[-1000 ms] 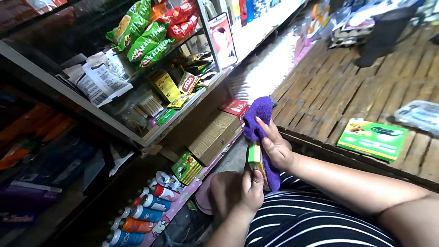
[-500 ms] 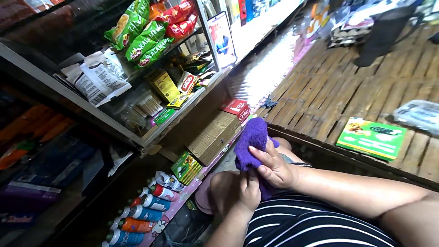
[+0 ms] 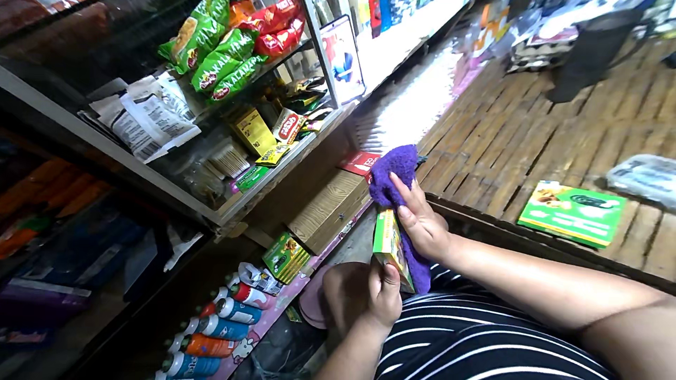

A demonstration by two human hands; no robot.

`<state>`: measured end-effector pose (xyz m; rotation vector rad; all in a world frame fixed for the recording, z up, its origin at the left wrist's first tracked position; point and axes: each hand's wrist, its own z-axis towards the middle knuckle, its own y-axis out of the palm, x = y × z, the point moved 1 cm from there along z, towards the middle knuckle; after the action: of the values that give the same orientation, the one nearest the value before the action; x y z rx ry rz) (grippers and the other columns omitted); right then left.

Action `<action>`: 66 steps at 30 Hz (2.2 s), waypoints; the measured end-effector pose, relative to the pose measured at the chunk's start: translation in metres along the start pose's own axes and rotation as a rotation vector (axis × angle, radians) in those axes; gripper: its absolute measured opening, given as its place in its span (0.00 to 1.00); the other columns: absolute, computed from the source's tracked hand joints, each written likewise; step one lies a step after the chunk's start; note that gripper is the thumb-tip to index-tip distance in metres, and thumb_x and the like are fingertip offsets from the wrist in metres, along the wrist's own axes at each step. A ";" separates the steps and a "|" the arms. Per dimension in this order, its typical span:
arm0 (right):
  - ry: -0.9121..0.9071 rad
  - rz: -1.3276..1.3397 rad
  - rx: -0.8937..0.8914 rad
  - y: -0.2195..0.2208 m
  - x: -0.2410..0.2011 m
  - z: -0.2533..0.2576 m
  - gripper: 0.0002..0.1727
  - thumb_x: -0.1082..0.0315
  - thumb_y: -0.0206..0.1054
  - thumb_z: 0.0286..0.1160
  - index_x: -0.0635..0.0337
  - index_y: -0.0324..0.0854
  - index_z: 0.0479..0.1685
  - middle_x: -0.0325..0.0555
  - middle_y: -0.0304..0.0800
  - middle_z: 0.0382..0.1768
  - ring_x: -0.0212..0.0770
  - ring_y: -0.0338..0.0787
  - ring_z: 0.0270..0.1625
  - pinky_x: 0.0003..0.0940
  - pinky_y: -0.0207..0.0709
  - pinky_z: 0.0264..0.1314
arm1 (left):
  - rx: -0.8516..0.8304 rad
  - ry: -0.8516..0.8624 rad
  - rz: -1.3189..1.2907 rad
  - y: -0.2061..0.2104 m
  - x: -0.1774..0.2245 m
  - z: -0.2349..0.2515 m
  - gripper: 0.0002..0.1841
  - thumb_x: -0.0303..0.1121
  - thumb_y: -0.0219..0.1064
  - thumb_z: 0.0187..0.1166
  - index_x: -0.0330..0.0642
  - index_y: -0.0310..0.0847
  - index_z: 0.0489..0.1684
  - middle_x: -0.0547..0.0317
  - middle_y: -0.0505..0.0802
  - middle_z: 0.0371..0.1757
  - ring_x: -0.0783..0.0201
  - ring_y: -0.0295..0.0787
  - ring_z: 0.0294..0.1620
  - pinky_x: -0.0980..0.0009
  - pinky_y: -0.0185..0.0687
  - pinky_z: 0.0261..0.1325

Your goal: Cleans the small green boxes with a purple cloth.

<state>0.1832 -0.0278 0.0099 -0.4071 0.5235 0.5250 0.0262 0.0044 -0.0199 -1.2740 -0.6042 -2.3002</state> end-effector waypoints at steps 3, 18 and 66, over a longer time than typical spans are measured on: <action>-0.082 0.039 -0.077 0.006 -0.011 -0.017 0.37 0.41 0.33 0.93 0.53 0.62 0.90 0.61 0.60 0.89 0.54 0.50 0.94 0.57 0.41 0.95 | 0.052 0.010 0.061 -0.001 0.002 0.001 0.36 0.61 0.52 0.84 0.34 0.68 0.72 0.70 0.88 0.60 0.85 0.81 0.66 0.77 0.75 0.74; -0.125 0.031 -0.084 0.006 -0.001 -0.008 0.33 0.44 0.36 0.94 0.53 0.73 0.82 0.59 0.70 0.83 0.54 0.59 0.91 0.56 0.47 0.93 | 0.091 -0.070 -0.011 0.001 0.001 0.003 0.40 0.62 0.54 0.83 0.29 0.62 0.75 0.65 0.87 0.62 0.81 0.81 0.67 0.75 0.75 0.75; 1.253 0.690 0.139 -0.038 -0.043 0.018 0.18 0.65 0.45 0.94 0.66 0.80 0.53 0.41 0.85 0.36 0.23 0.82 0.38 0.17 0.75 0.46 | -0.246 0.485 0.212 0.026 0.092 0.042 0.17 0.52 0.59 0.86 0.51 0.79 0.34 0.65 0.87 0.56 0.67 0.78 0.71 0.64 0.71 0.78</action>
<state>0.1791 -0.0654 0.0571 -0.3837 1.9409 0.8577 0.0249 -0.0076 0.0837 -0.7773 -0.0210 -2.4234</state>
